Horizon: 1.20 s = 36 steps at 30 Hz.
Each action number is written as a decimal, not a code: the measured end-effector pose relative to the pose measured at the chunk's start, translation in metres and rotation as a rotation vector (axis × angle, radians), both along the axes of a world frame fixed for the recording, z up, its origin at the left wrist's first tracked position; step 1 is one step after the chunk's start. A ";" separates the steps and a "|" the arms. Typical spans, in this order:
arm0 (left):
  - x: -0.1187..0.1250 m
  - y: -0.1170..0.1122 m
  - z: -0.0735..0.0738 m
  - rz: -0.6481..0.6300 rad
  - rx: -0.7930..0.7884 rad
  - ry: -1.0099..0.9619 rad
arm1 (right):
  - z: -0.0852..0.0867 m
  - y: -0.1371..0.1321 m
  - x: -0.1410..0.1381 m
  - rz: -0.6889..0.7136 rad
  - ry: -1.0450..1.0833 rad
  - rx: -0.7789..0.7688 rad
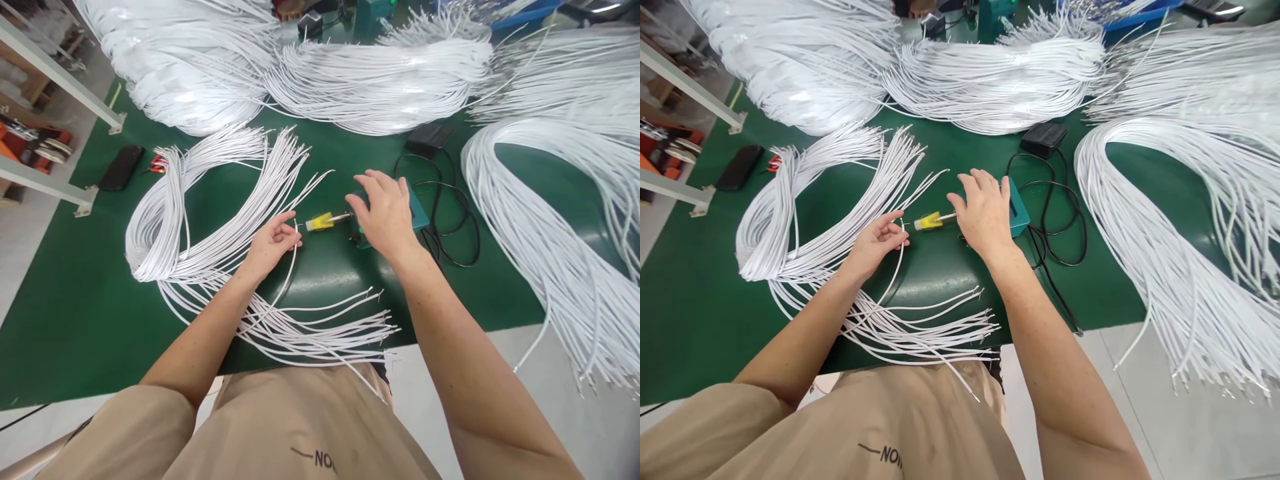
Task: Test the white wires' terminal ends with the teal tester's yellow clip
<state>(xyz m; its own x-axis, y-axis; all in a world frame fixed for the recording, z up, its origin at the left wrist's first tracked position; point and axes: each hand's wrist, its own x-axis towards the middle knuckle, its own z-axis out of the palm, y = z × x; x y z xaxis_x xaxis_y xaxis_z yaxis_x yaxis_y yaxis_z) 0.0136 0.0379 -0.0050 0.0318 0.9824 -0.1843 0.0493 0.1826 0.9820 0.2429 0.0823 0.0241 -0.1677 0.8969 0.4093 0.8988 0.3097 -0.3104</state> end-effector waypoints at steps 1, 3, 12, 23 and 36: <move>-0.002 -0.002 0.002 -0.011 -0.001 -0.008 | 0.003 0.000 0.010 -0.025 0.054 0.025; -0.005 -0.005 0.006 -0.035 -0.014 -0.021 | 0.003 0.001 0.038 -0.128 0.152 0.075; -0.013 -0.035 0.044 -0.546 -0.054 0.262 | -0.063 -0.011 0.128 -0.439 0.269 -0.066; -0.104 -0.141 0.024 -0.892 0.508 1.372 | -0.062 -0.017 0.123 -0.449 0.240 -0.128; -0.113 -0.141 0.023 -0.906 0.548 1.394 | -0.064 -0.019 0.123 -0.424 0.295 -0.110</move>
<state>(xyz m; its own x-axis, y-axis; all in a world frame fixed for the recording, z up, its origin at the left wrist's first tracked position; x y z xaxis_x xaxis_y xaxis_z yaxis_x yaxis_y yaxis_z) -0.0997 -0.1029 0.0179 0.6774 0.6984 -0.2311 0.7256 -0.6860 0.0538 0.3657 0.0636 -0.0395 0.3277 0.9010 0.2842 0.8074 -0.1108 -0.5795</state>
